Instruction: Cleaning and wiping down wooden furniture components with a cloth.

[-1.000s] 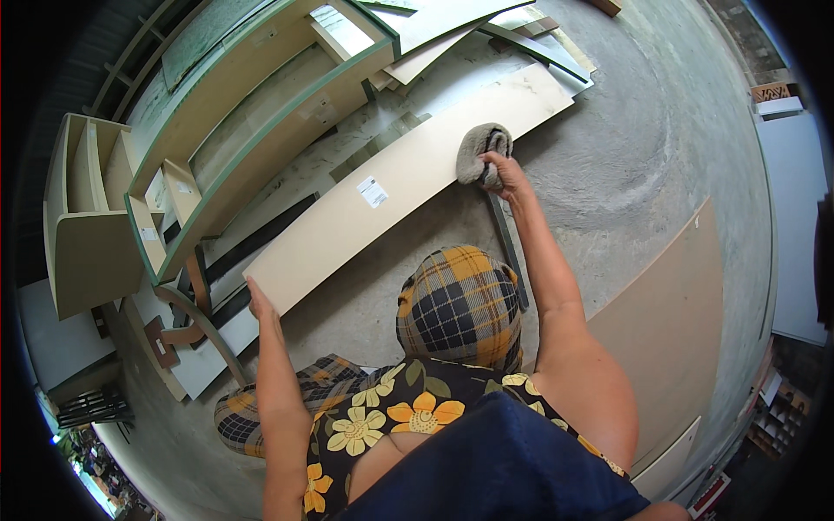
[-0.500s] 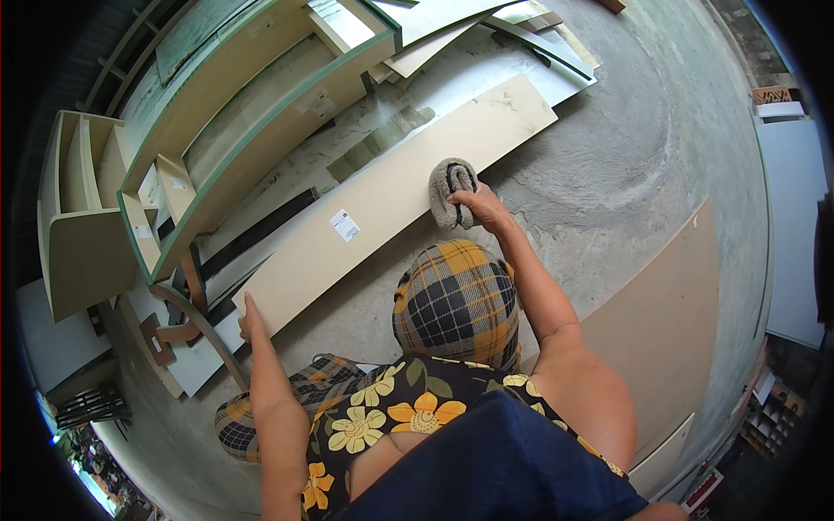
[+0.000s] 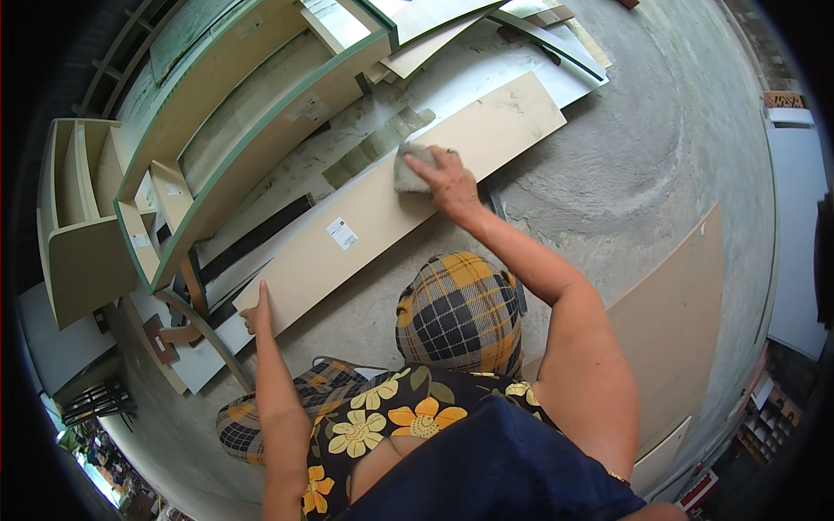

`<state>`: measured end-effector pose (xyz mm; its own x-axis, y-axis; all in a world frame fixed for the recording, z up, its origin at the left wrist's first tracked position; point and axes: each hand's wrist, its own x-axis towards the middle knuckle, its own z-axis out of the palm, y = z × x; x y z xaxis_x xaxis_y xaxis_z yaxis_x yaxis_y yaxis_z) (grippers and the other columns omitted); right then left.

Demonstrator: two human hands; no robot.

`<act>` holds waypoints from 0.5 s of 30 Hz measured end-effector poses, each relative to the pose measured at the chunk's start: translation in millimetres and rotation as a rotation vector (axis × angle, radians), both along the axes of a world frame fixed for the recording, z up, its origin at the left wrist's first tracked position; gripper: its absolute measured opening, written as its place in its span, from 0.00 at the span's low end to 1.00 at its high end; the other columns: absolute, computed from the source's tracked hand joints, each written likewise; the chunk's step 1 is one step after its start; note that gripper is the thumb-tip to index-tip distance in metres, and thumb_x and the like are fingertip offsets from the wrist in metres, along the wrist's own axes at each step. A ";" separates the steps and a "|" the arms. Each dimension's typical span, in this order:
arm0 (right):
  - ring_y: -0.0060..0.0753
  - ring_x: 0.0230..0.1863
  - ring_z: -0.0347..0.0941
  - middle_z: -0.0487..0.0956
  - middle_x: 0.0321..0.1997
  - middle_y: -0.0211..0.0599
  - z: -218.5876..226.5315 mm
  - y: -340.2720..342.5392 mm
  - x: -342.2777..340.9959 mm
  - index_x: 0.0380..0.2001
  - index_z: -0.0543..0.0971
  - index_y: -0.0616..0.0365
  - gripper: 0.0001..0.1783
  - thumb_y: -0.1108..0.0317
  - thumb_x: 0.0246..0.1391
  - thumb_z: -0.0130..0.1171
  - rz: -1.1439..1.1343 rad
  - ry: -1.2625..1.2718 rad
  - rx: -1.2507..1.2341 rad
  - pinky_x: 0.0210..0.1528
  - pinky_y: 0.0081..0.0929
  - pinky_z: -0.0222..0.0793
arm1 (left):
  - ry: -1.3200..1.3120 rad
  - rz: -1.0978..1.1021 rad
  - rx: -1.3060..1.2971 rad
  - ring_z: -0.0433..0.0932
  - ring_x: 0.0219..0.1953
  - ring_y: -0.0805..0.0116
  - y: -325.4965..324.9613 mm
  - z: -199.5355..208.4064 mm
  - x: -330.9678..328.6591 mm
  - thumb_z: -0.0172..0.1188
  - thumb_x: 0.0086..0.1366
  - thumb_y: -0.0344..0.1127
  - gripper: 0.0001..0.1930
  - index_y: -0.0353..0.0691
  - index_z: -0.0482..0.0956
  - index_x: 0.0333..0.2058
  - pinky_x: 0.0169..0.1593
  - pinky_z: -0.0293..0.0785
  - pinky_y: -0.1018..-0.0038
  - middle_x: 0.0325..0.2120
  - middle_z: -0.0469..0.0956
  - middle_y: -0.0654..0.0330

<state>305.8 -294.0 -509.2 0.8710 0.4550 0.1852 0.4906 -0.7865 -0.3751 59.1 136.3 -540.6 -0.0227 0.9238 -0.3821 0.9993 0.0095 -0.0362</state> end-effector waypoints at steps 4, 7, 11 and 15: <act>0.50 0.46 0.67 0.69 0.51 0.42 -10.7 -53.8 81.7 0.54 0.72 0.31 0.34 0.77 0.42 0.53 -0.278 -0.131 0.017 0.43 0.39 0.73 | -0.056 0.001 -0.042 0.49 0.64 0.37 8.3 -1.7 -10.7 0.54 0.36 0.81 0.71 0.27 0.39 0.64 0.64 0.50 0.51 0.62 0.47 0.32; 0.52 0.49 0.68 0.71 0.51 0.43 -10.0 -135.1 148.5 0.54 0.72 0.30 0.32 0.75 0.44 0.52 -0.570 -0.054 -0.147 0.47 0.42 0.71 | -0.071 0.022 -0.086 0.48 0.65 0.37 0.2 -3.5 -3.3 0.55 0.36 0.81 0.71 0.28 0.38 0.64 0.64 0.49 0.50 0.62 0.47 0.32; 0.51 0.43 0.73 0.74 0.43 0.43 3.3 -220.3 182.8 0.54 0.72 0.30 0.29 0.69 0.46 0.56 -1.020 -0.030 -0.056 0.44 0.42 0.71 | -0.076 0.032 -0.078 0.48 0.65 0.36 14.7 -11.6 -7.4 0.56 0.35 0.81 0.72 0.29 0.37 0.64 0.64 0.49 0.50 0.62 0.46 0.32; 0.51 0.40 0.72 0.75 0.43 0.45 36.5 -127.1 114.8 0.54 0.73 0.39 0.27 0.74 0.48 0.52 -0.278 -0.357 0.148 0.42 0.44 0.71 | -0.079 0.038 -0.116 0.47 0.65 0.37 16.4 -9.1 -13.4 0.58 0.34 0.80 0.73 0.28 0.36 0.64 0.65 0.49 0.50 0.63 0.45 0.33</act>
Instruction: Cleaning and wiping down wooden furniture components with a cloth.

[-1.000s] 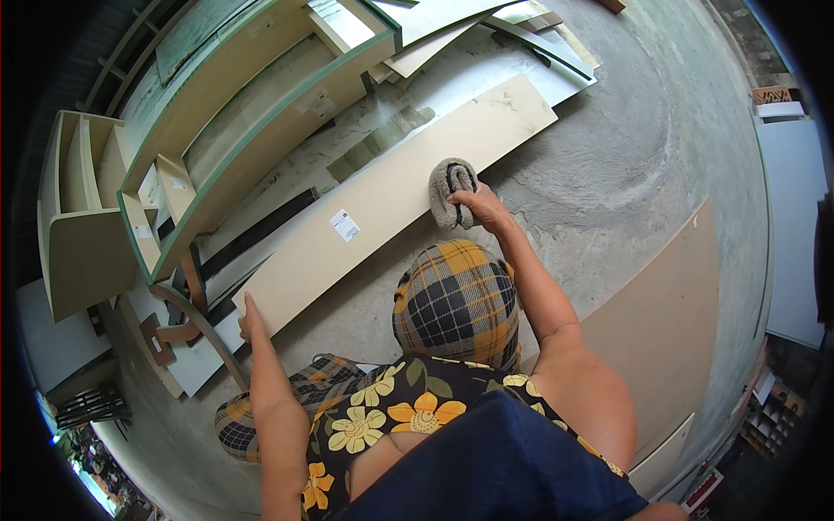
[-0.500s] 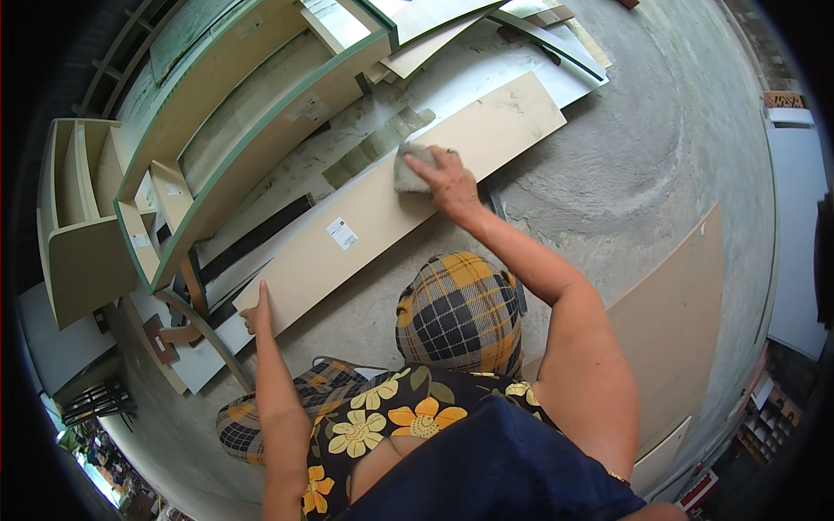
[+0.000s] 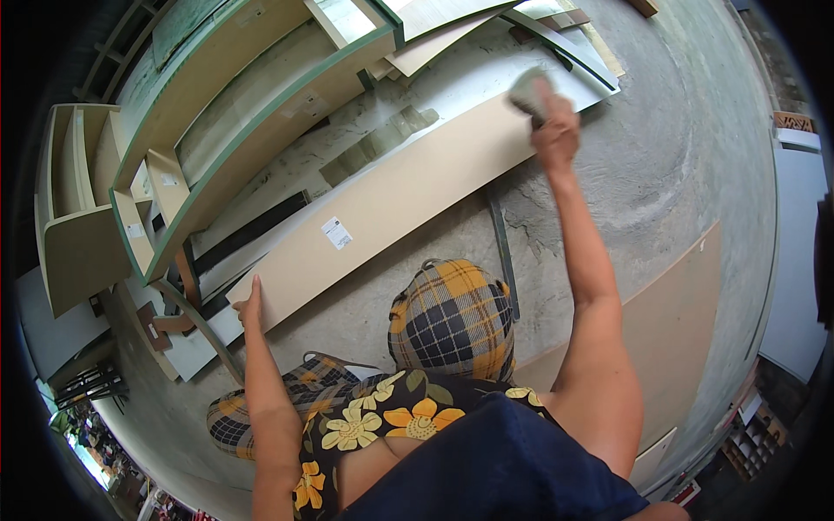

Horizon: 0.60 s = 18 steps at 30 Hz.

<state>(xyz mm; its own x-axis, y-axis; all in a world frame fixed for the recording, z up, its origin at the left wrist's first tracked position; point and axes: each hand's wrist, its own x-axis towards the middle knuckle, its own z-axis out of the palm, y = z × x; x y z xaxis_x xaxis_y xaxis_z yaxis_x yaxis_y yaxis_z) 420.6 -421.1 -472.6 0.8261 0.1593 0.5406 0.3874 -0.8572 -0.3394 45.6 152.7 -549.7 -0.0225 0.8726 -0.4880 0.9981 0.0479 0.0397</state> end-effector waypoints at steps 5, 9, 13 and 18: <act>0.50 0.44 0.70 0.74 0.50 0.43 -38.4 74.7 -108.6 0.54 0.73 0.33 0.29 0.73 0.49 0.45 0.298 0.385 -0.220 0.48 0.36 0.72 | -0.079 -0.019 -0.030 0.48 0.65 0.39 9.6 -7.4 -0.7 0.60 0.33 0.79 0.74 0.27 0.36 0.64 0.65 0.49 0.52 0.63 0.45 0.34; 0.50 0.41 0.70 0.73 0.46 0.43 -44.6 -21.8 -39.0 0.53 0.72 0.35 0.30 0.76 0.46 0.48 -0.219 0.239 -0.164 0.42 0.42 0.71 | -0.041 -0.024 -0.030 0.49 0.65 0.40 0.8 2.4 -1.0 0.61 0.33 0.78 0.74 0.26 0.37 0.64 0.65 0.51 0.54 0.63 0.47 0.34; 0.45 0.40 0.76 0.76 0.43 0.43 -32.1 -119.2 8.0 0.52 0.71 0.45 0.27 0.72 0.45 0.55 -0.793 0.487 -0.043 0.41 0.38 0.73 | 0.003 -0.019 0.046 0.53 0.64 0.39 7.9 -3.4 2.2 0.61 0.33 0.78 0.72 0.25 0.40 0.63 0.64 0.52 0.53 0.62 0.50 0.34; 0.28 0.33 0.75 0.78 0.35 0.36 -35.0 -49.5 -64.3 0.37 0.76 0.65 0.16 0.74 0.41 0.61 -0.213 0.783 1.331 0.36 0.26 0.73 | -0.050 0.010 0.183 0.62 0.59 0.40 5.7 -7.2 -14.7 0.58 0.40 0.76 0.62 0.24 0.55 0.59 0.61 0.58 0.54 0.57 0.60 0.35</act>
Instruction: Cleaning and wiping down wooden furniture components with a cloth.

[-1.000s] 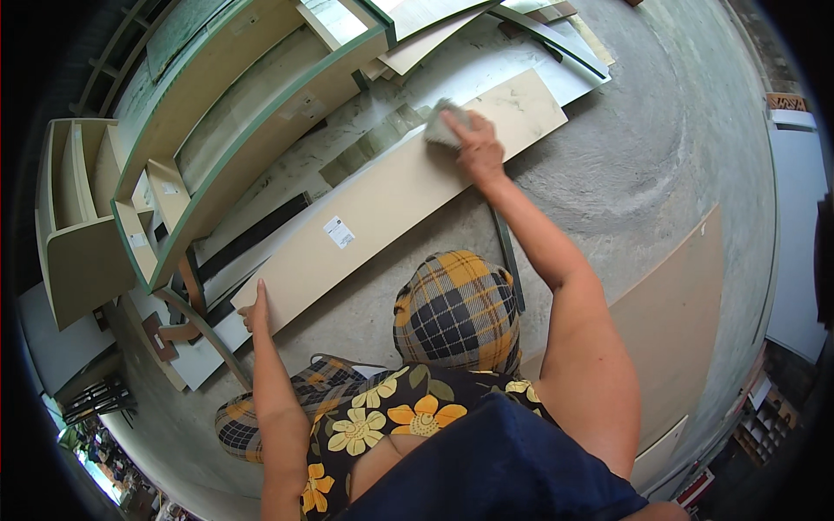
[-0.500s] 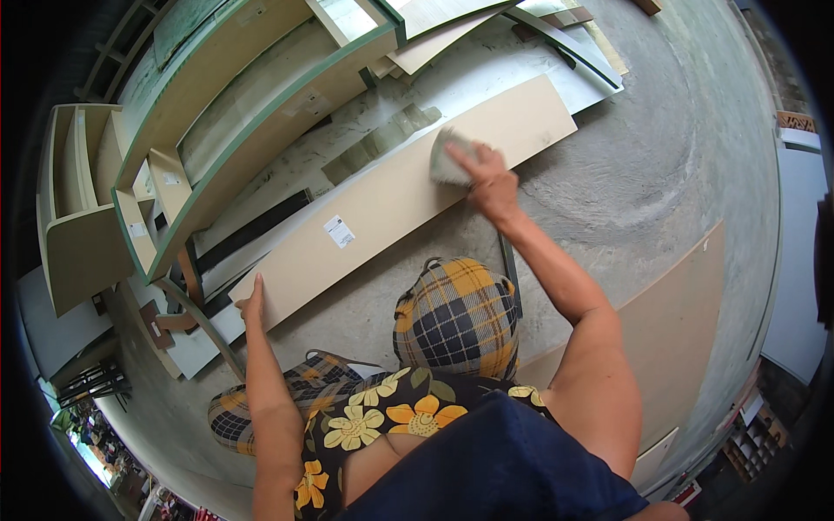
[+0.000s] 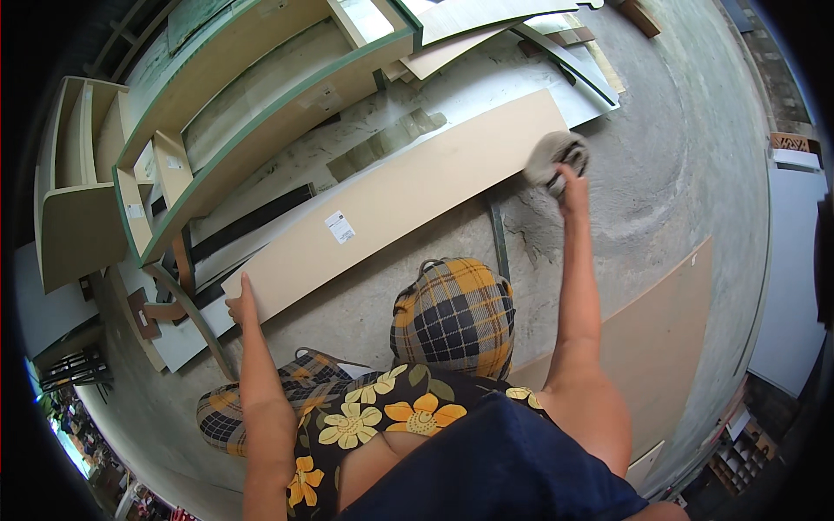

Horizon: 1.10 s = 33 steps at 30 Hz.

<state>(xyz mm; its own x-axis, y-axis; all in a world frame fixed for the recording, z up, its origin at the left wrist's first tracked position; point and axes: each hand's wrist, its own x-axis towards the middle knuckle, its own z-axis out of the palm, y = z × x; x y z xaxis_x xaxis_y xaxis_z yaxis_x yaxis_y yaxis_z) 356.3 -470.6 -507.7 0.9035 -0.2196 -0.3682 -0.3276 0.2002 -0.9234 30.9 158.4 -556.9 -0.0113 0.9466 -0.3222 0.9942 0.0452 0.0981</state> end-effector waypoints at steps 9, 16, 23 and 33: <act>0.32 0.34 0.76 0.78 0.32 0.32 -37.6 80.6 -56.4 0.34 0.75 0.55 0.13 0.66 0.43 0.63 -0.051 0.310 0.540 0.26 0.29 0.74 | -0.111 0.008 0.016 0.72 0.50 0.43 32.4 -26.0 -21.3 0.55 0.52 0.68 0.43 0.26 0.74 0.45 0.54 0.67 0.56 0.46 0.74 0.39; 0.33 0.34 0.76 0.78 0.33 0.32 -47.4 63.5 -44.9 0.39 0.73 0.53 0.19 0.65 0.42 0.64 0.045 0.362 0.714 0.32 0.34 0.74 | -0.127 -0.050 -0.031 0.68 0.55 0.45 33.2 -18.5 -20.8 0.59 0.49 0.66 0.44 0.28 0.70 0.51 0.59 0.62 0.57 0.51 0.70 0.40; 0.36 0.36 0.76 0.78 0.34 0.36 -49.4 67.9 -42.7 0.35 0.75 0.58 0.13 0.69 0.44 0.62 0.091 0.394 0.605 0.39 0.38 0.75 | -0.169 -0.093 -0.001 0.69 0.54 0.44 33.6 -17.5 -22.7 0.60 0.48 0.66 0.44 0.30 0.70 0.51 0.57 0.64 0.57 0.51 0.71 0.41; 0.34 0.33 0.77 0.78 0.35 0.37 8.2 28.0 -32.1 0.38 0.75 0.59 0.17 0.65 0.43 0.62 0.072 0.354 0.239 0.33 0.34 0.76 | -0.087 -0.394 -0.077 0.71 0.53 0.48 33.8 11.4 8.6 0.57 0.54 0.57 0.31 0.36 0.74 0.48 0.55 0.67 0.60 0.47 0.74 0.44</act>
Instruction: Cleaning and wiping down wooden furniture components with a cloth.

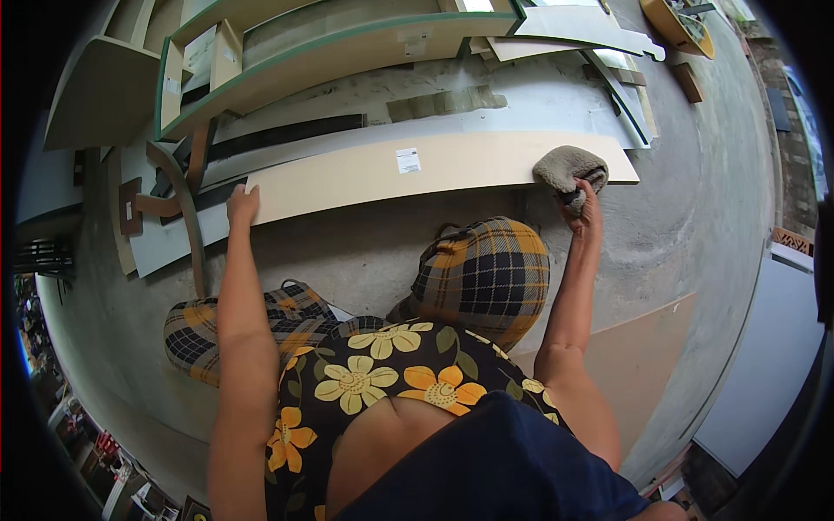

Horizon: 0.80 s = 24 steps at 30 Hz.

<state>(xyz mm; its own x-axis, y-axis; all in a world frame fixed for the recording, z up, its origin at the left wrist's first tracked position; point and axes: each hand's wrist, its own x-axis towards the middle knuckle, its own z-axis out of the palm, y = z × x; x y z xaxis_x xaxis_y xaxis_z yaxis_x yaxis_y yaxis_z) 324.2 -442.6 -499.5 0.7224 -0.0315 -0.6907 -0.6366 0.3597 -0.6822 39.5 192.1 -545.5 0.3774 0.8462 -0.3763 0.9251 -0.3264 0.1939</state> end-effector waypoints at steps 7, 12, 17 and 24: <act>0.33 0.35 0.75 0.77 0.36 0.36 49.2 -2.4 41.6 0.40 0.76 0.57 0.21 0.61 0.41 0.65 0.055 -0.056 -0.096 0.33 0.36 0.74 | 0.054 -0.315 -0.159 0.73 0.53 0.56 17.1 -7.1 24.0 0.60 0.57 0.45 0.27 0.35 0.73 0.51 0.57 0.64 0.69 0.50 0.74 0.48; 0.40 0.41 0.72 0.74 0.43 0.41 52.9 33.8 48.9 0.43 0.76 0.55 0.27 0.59 0.36 0.67 0.153 -0.243 -0.668 0.34 0.43 0.71 | -0.137 -0.236 -0.558 0.74 0.42 0.70 31.6 8.8 23.7 0.61 0.57 0.47 0.21 0.37 0.80 0.44 0.48 0.68 0.76 0.40 0.79 0.58; 0.31 0.39 0.72 0.77 0.40 0.39 51.6 40.0 60.7 0.46 0.74 0.65 0.32 0.59 0.36 0.67 0.262 -0.510 -0.802 0.37 0.31 0.70 | -0.280 0.013 -0.653 0.74 0.36 0.70 12.2 53.6 35.4 0.62 0.54 0.55 0.24 0.41 0.82 0.39 0.39 0.69 0.76 0.31 0.79 0.61; 0.37 0.33 0.75 0.80 0.32 0.48 53.7 54.7 122.5 0.34 0.79 0.72 0.30 0.52 0.35 0.64 0.459 -0.455 -1.102 0.38 0.29 0.69 | -0.650 0.309 -0.855 0.70 0.30 0.73 11.7 54.1 37.0 0.58 0.52 0.67 0.30 0.44 0.80 0.36 0.35 0.66 0.76 0.30 0.75 0.63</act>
